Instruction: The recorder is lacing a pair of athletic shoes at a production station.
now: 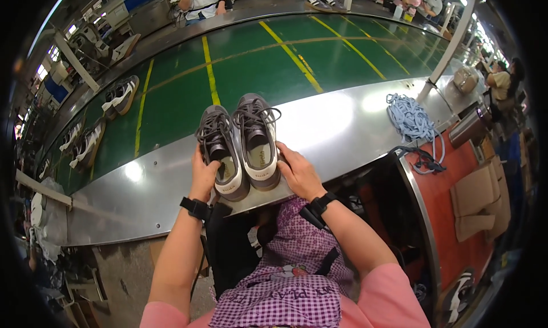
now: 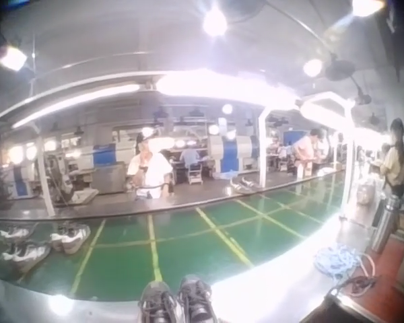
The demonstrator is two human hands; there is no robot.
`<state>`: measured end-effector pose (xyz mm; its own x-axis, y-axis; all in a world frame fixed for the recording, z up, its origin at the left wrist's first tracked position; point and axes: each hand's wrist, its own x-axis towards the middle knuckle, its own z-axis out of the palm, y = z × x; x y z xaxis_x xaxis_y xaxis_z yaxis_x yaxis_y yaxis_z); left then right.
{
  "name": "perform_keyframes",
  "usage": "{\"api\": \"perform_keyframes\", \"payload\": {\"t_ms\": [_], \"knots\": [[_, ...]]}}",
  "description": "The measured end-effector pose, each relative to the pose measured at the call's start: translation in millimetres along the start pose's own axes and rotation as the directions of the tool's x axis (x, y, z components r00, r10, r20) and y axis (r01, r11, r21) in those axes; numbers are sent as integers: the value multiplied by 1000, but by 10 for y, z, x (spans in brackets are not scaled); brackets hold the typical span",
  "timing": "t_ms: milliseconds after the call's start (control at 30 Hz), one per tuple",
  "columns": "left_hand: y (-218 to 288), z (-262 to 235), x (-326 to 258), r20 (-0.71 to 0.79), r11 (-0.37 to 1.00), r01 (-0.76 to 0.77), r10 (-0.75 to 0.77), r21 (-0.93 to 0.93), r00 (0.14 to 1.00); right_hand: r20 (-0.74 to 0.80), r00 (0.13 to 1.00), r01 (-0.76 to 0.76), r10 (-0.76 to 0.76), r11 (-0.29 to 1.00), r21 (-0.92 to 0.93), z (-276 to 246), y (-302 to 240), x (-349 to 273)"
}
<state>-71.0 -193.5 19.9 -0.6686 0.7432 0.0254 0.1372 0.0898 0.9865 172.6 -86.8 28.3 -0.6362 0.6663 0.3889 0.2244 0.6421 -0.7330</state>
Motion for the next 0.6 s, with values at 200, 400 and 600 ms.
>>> {"api": "perform_keyframes", "payload": {"t_ms": [200, 400, 600], "knots": [[232, -11, -441, 40, 985, -39, 32, 167, 999, -55, 993, -91, 104, 976, 197, 31, 92, -14], [335, -247, -1371, 48, 995, -44, 40, 91, 998, -61, 989, -130, 138, 983, 131, 1, -703, -814], [354, -238, -1360, 15, 1000, -21, 21, -4, 1000, 117, 899, -437, 423, 838, 327, -137, -610, -1571]]}}
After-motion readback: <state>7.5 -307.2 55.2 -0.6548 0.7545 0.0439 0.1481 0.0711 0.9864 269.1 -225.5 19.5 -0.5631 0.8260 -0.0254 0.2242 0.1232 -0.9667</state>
